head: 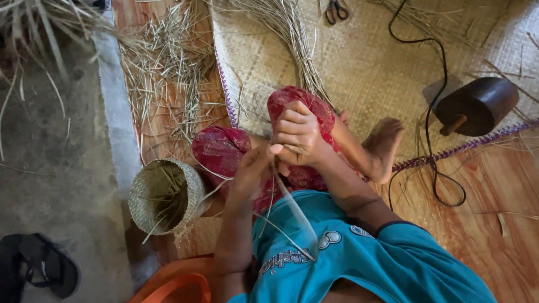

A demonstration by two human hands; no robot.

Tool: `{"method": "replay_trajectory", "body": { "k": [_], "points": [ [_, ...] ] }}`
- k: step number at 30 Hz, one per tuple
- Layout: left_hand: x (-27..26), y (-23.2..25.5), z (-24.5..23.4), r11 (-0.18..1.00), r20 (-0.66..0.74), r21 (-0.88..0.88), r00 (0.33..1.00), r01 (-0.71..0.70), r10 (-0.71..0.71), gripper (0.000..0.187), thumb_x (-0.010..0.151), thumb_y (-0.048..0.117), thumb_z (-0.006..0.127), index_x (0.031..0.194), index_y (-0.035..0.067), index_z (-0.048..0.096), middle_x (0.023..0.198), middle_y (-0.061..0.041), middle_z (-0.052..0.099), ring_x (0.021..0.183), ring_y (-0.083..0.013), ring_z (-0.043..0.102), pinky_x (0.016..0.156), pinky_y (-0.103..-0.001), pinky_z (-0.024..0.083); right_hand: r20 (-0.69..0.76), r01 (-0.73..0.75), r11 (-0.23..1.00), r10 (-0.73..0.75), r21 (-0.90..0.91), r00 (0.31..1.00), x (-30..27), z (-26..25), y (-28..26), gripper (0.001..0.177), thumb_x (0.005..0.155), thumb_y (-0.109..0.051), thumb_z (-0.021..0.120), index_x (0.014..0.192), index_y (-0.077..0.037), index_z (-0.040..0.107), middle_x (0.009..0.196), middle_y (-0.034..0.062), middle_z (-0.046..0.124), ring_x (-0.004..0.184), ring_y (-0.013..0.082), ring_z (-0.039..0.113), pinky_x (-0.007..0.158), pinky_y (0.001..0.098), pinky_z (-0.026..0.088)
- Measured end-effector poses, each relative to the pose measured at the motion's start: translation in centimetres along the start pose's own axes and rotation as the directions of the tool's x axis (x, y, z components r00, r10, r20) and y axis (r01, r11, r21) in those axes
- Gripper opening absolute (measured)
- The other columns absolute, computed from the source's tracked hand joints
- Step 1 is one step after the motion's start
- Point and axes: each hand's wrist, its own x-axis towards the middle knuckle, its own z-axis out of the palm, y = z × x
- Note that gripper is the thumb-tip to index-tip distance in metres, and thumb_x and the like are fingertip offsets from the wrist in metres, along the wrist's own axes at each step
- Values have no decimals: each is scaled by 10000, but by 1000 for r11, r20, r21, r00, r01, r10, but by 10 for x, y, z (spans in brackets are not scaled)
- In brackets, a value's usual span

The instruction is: Preparing natural fibers for weaving by stripping and sorting individual strands from a bundle using hands and a small wooden tool.

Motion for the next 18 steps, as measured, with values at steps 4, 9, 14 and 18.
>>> {"method": "replay_trajectory", "body": {
  "k": [4, 9, 14, 18],
  "points": [
    [7, -6, -8, 919, 115, -341, 979, 197, -167, 211, 1049, 226, 579, 913, 65, 593, 799, -120, 648, 725, -257, 686, 752, -483, 605, -1, 0, 1000, 0, 30, 1000, 5, -4, -2, 507, 1079, -363, 527, 635, -135, 619, 667, 26, 540, 602, 231, 556, 697, 417, 485],
    [13, -32, -1, 879, 161, -442, 979, 181, -122, 236, 1042, 226, 587, 920, 29, 631, 822, -108, 585, 720, -199, 603, 777, -463, 578, -29, 26, 998, -25, 56, 999, 6, -7, 2, 547, 1102, -366, 488, 629, -114, 600, 646, 50, 526, 578, 243, 539, 692, 425, 478],
    [18, -35, 15, 830, 179, -509, 972, 226, -154, 203, 1040, 269, 603, 935, 97, 625, 802, 14, 585, 689, -131, 584, 780, -430, 575, -52, 91, 995, -89, 47, 995, -4, -7, 15, 548, 1108, -334, 470, 641, -100, 632, 641, 59, 537, 565, 248, 535, 684, 430, 471],
    [14, -39, 25, 840, 180, -513, 979, 175, -93, 261, 1054, 224, 571, 848, 66, 592, 716, 5, 532, 662, -96, 553, 780, -371, 606, -13, 19, 996, -18, 82, 1000, -7, -10, 24, 490, 1090, -220, 513, 628, -87, 605, 632, 79, 540, 549, 281, 528, 683, 447, 454]
  ]
}}
